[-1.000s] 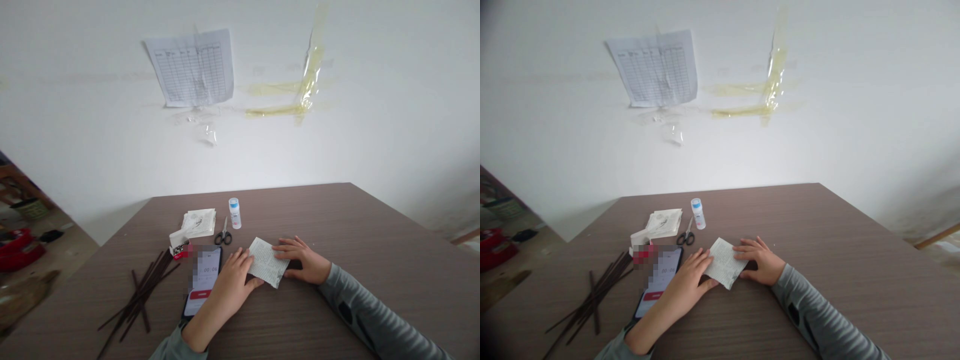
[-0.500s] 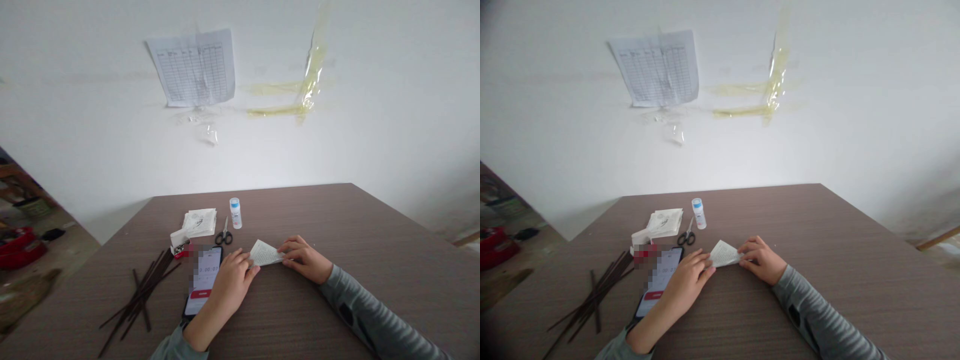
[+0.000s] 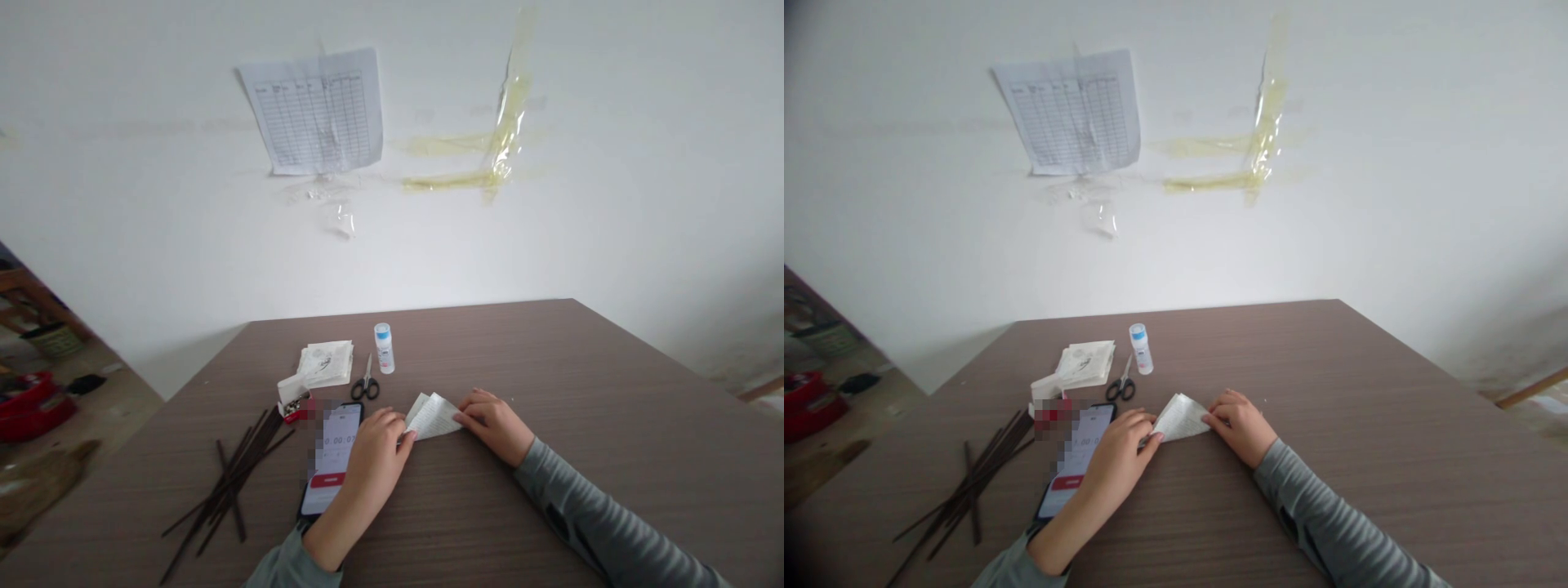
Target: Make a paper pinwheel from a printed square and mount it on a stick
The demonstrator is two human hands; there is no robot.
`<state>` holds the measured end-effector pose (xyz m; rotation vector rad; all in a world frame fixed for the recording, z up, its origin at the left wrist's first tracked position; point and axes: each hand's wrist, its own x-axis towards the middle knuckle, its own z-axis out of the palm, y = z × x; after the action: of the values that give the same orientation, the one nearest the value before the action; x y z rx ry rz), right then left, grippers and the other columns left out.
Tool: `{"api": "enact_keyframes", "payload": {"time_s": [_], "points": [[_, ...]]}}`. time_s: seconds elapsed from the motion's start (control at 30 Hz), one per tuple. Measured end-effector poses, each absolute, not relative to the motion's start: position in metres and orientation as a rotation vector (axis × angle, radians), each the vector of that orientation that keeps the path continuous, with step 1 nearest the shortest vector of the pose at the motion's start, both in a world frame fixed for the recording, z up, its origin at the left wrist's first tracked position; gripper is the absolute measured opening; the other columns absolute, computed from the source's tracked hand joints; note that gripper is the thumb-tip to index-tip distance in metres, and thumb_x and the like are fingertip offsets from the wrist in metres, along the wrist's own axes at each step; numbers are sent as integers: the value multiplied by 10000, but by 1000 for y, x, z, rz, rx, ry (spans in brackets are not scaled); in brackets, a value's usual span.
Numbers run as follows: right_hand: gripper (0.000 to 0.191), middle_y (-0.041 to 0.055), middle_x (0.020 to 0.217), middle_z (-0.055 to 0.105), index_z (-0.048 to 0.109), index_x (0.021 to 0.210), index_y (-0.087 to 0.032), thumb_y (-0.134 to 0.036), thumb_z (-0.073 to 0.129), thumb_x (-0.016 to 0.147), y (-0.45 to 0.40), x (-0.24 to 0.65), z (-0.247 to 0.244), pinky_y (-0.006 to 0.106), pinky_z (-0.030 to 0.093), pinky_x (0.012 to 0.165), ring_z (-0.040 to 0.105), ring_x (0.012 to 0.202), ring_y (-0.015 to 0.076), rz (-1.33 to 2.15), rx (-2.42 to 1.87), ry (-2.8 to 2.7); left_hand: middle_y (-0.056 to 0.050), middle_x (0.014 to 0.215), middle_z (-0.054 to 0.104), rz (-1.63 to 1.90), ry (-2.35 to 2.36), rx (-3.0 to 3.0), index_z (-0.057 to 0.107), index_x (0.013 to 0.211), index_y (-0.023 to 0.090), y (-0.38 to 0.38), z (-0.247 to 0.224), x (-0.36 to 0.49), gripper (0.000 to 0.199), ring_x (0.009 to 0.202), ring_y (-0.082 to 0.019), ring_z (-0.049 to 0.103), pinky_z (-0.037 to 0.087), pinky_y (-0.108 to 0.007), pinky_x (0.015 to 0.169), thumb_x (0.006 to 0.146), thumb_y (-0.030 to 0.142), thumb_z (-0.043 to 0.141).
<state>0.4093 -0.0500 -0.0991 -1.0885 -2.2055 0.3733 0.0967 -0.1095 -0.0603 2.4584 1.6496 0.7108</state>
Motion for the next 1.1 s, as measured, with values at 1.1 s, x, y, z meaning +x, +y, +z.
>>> {"api": "enact_keyframes", "payload": {"time_s": [1.1], "points": [[370,90,1199,978,862,848,-286,-263,747,1199,-61,398,-99,825,453,1529,946,1148,329,418,-1369,-2180,-77,1135,955,663,1750,2417,780,894,311,-111,-54,108,256,1205,-371,877,714,-470,1109,1080,141,826]]}}
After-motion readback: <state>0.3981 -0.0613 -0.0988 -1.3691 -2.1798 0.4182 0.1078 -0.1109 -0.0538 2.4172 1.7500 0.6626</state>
